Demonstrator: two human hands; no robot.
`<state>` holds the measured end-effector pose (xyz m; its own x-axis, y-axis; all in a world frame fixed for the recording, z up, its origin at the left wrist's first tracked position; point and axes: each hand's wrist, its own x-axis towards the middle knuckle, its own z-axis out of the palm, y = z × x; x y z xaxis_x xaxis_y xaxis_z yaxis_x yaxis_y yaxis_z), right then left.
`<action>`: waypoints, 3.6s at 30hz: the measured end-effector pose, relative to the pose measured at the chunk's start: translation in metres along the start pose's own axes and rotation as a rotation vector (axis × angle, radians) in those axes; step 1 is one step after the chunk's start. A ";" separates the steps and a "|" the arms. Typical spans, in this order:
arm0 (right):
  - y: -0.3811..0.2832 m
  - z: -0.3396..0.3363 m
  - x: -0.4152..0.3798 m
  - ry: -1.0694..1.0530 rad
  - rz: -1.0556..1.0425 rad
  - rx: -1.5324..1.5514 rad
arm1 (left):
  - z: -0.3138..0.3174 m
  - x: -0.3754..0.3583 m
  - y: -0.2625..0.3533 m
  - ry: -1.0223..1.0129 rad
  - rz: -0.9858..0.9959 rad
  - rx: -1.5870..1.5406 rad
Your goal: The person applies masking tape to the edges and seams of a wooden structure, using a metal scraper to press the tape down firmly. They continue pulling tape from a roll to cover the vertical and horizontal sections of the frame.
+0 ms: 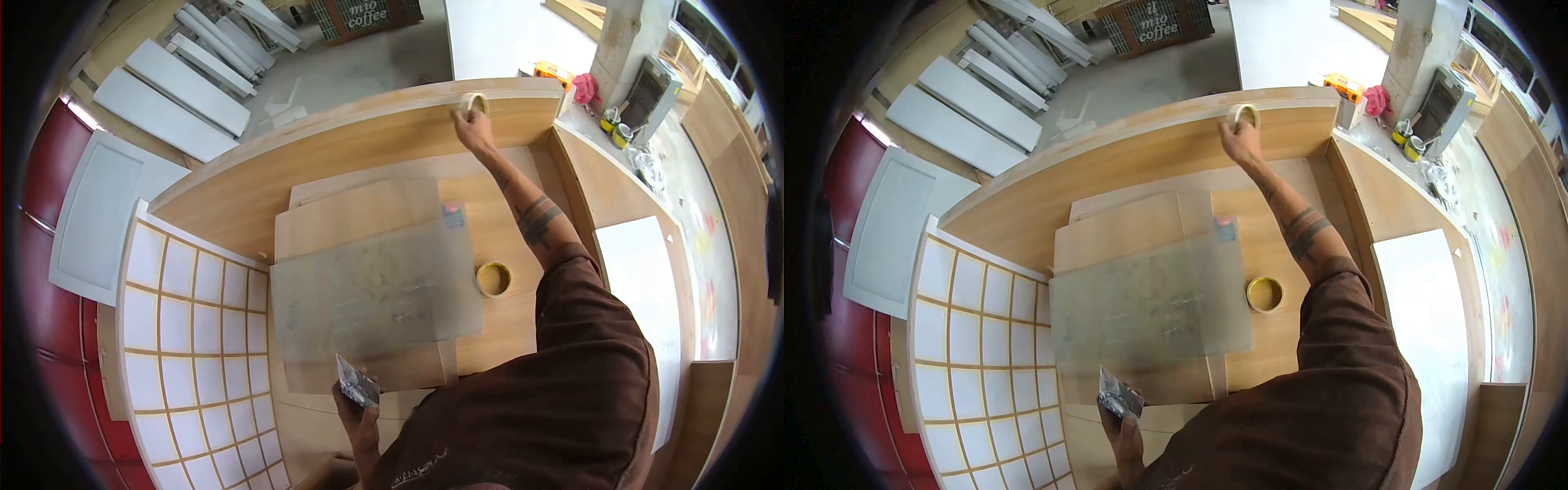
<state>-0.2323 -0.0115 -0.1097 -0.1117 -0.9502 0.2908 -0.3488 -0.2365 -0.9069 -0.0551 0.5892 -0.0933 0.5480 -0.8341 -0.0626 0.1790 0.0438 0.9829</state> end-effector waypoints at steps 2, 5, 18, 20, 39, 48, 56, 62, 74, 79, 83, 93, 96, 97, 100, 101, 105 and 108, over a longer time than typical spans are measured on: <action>-0.019 -0.019 -0.013 -0.015 0.055 0.098 | 0.006 0.008 0.002 -0.037 0.007 0.023; -0.007 -0.054 -0.002 0.160 -0.001 0.222 | 0.016 0.017 0.002 -0.126 0.003 -0.008; 0.041 0.002 0.081 0.827 -0.113 0.022 | 0.021 0.030 0.004 -0.166 -0.042 0.073; 0.004 0.025 0.040 0.486 -0.066 0.294 | 0.026 0.032 0.006 -0.170 -0.030 0.080; 0.052 -0.067 0.097 0.723 -0.122 0.268 | 0.000 0.043 0.016 -0.261 -0.134 0.004; -0.025 0.088 0.042 0.680 -0.012 0.080 | -0.100 0.050 0.016 -0.235 -0.110 -0.100; -0.115 0.260 -0.016 0.517 0.097 -0.054 | -0.284 0.055 0.060 -0.093 -0.054 0.081; -0.126 0.389 -0.023 0.552 -0.026 -0.200 | -0.415 0.041 0.078 0.047 -0.035 0.141; -0.271 0.544 -0.130 0.465 0.121 0.149 | -0.507 0.077 0.100 0.246 -0.027 0.028; -0.249 0.612 -0.108 0.608 0.018 -0.057 | -0.554 0.123 0.104 0.213 -0.021 0.024; -0.302 0.645 -0.148 0.521 0.092 0.087 | -0.599 0.183 0.116 0.123 -0.010 0.038; -0.385 0.787 -0.217 0.466 0.015 0.194 | -0.682 0.308 0.140 0.010 0.115 0.031; -0.413 0.833 -0.238 0.417 0.048 0.283 | -0.703 0.326 0.122 0.014 0.084 -0.095; -0.401 0.860 -0.235 0.487 -0.027 0.238 | -0.711 0.332 0.118 0.010 0.053 -0.077; -0.399 0.923 -0.241 0.539 -0.127 0.186 | -0.727 0.354 0.122 0.011 0.003 -0.120; -0.402 0.944 -0.246 0.548 -0.161 0.145 | -0.736 0.363 0.115 -0.002 0.046 -0.088; -0.454 0.997 -0.294 0.224 -0.013 0.417 | -0.775 0.404 0.131 -0.041 -0.001 -0.057; -0.460 1.062 -0.309 0.191 -0.083 0.221 | -0.803 0.431 0.142 -0.008 0.018 0.172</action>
<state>0.9513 0.1753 -0.1063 -0.2719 -0.8753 0.4000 -0.1554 -0.3703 -0.9158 0.8625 0.6770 -0.1195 0.5435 -0.8383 -0.0440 0.0264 -0.0354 0.9990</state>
